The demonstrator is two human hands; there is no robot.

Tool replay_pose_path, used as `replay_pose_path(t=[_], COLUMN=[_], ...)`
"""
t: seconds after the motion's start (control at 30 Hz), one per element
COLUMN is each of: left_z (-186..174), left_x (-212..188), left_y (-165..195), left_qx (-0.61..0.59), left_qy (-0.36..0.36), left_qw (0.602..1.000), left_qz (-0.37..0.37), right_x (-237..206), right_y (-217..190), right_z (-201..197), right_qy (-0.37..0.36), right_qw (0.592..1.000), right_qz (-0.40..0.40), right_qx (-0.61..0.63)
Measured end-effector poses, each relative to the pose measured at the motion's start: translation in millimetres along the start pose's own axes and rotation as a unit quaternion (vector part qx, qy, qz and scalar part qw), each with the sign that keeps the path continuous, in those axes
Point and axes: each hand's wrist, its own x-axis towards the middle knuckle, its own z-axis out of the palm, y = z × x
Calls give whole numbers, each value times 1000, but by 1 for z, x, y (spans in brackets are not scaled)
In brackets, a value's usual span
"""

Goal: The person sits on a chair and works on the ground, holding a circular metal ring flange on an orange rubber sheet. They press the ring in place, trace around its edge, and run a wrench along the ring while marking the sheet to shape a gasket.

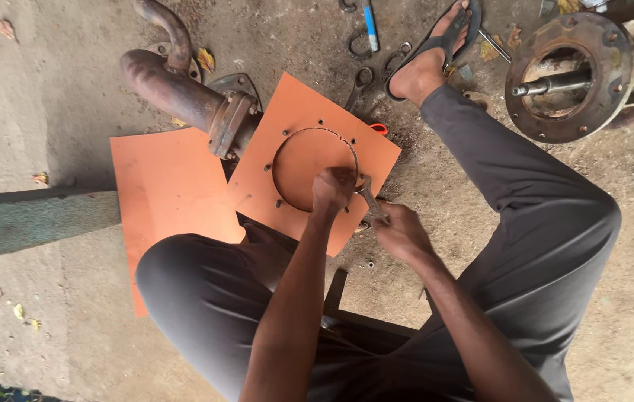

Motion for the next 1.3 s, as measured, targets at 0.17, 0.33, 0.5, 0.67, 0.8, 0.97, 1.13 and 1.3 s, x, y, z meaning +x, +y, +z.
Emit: replay_pose_path(t=[0.17,0.33,0.5,0.67,0.8,0.97,1.13,1.3], left_z=[-3,-10,-13,-6,-1,7,6,12], left_x=[19,16,10,17,18,-1,-25,-39], left_y=[19,30,27,18,13,9,-11,-11], left_qx=[97,159,161,147,132,141,165,210], left_qy=[-36,-52,-59,-60,-41,5,49,44], left_qw=[992,981,981,982,988,989,974,960], left_qz=[-73,-96,-87,-103,-75,42,148,180], right_x=[22,31,23,36,37,32,40,26], right_y=[4,5,39,71,88,101,96,93], right_z=[37,63,58,34,15,-4,8,10], right_qy=[-14,-3,6,-54,-82,-33,-2,-3], right_qw=[1000,998,994,968,970,976,976,973], right_qz=[12,-2,-50,-41,-37,7,30,25], right_qx=[-6,-56,99,241,227,216,218,231])
